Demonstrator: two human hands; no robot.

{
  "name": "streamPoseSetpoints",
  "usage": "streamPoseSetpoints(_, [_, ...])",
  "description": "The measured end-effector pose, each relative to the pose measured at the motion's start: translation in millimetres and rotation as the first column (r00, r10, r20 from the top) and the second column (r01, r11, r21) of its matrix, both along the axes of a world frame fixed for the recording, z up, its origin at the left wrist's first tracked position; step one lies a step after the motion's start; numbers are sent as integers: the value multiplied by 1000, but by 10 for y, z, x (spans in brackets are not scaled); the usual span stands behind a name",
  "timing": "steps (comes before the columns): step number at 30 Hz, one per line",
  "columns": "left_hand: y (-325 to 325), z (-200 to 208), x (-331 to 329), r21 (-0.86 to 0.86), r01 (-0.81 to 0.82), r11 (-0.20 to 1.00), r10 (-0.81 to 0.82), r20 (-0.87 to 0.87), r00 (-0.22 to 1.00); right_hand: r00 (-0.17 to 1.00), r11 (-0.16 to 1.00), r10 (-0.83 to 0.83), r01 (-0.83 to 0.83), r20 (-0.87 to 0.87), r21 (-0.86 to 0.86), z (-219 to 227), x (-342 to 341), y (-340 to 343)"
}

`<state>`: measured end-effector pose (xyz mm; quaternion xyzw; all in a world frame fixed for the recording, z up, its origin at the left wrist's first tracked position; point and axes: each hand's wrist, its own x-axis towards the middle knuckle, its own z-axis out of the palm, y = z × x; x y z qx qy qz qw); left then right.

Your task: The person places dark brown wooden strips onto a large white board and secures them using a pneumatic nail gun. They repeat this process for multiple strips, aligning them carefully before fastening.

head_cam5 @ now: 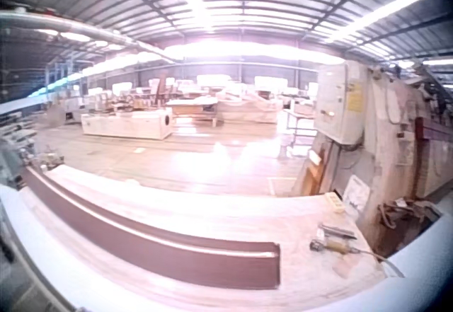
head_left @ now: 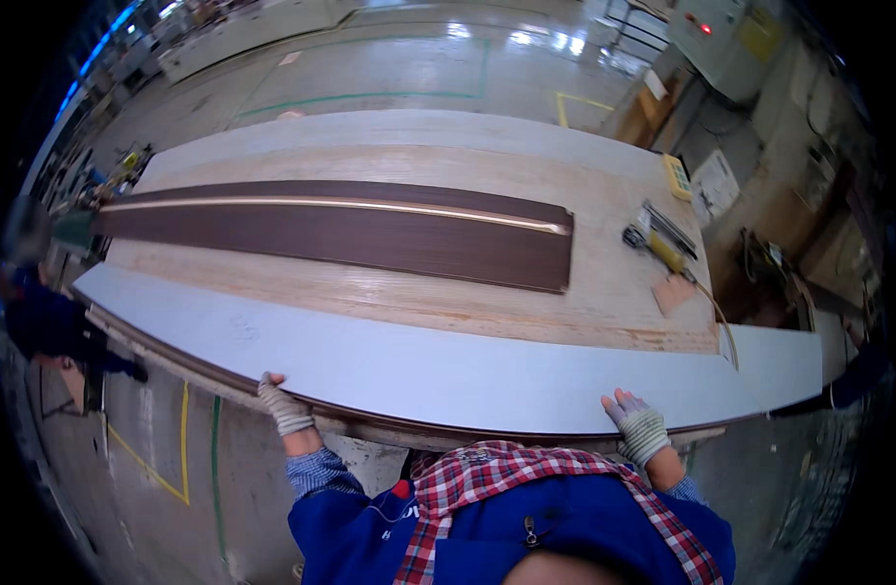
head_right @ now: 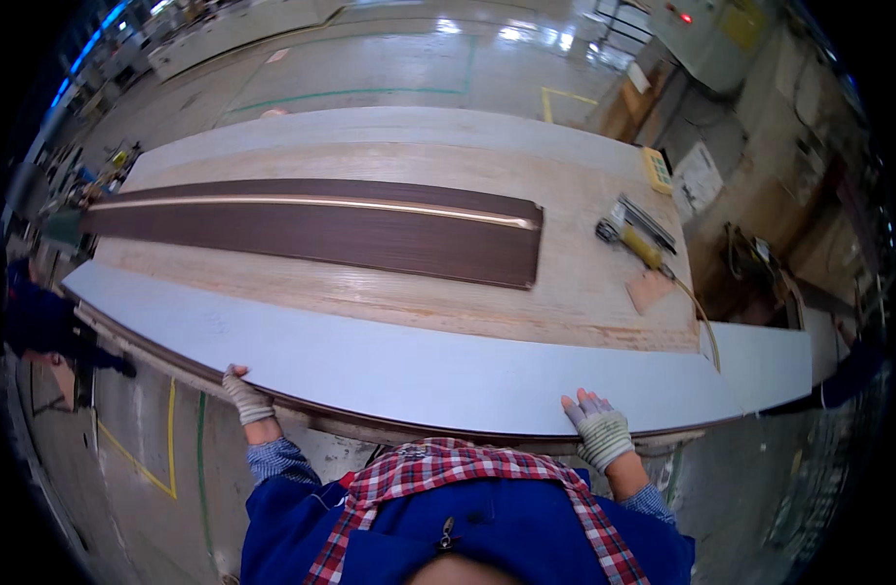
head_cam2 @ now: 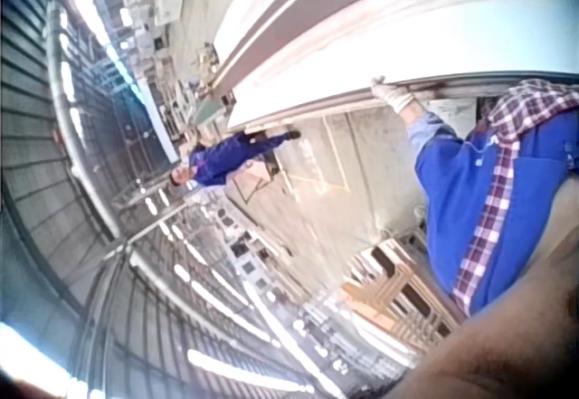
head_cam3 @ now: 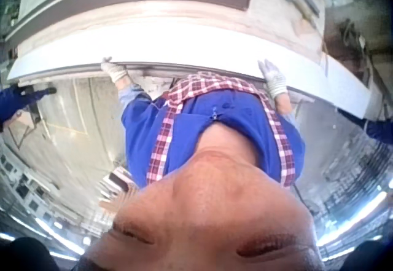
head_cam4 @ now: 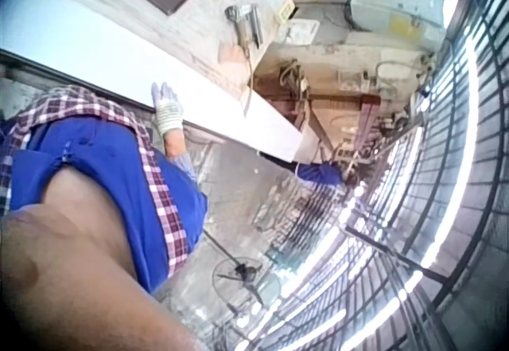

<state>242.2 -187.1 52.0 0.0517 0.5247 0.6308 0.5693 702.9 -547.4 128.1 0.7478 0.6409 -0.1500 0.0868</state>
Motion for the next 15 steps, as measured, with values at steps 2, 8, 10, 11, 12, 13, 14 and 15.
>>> streamPoseSetpoints(2, [71,-169,-103,-42,6,999,-7,-22,1000,1000,1000,-9,10,26,-22,-264,-36,26])
streamPoseSetpoints(8, [92,-506,-313,-55,-21,998,11,-163,987,990,983,-16,-10,137,186,-1103,-259,-64])
streamPoseSetpoints(10, [75,-525,-311,-54,165,985,-169,-88,982,990,970,-29,-6,141,241,-1273,-325,-95])
streamPoseSetpoints(11, [112,-539,-290,-63,315,947,-319,-62,946,980,974,21,-64,197,217,-1327,-344,-80])
streamPoseSetpoints(12, [133,-559,-282,-89,297,951,-305,-100,947,990,995,-4,-10,143,97,-1360,-362,-43])
streamPoseSetpoints(13, [162,-612,-272,-83,340,937,-348,-124,929,995,984,-59,45,79,170,-1366,-348,-5])
streamPoseSetpoints(14, [203,-670,-301,-85,340,936,-348,-113,930,996,994,-56,49,74,100,-1355,-345,52])
streamPoseSetpoints(15, [262,-771,-330,-51,404,913,-405,-209,890,993,988,-108,102,42,116,-1338,-333,103])
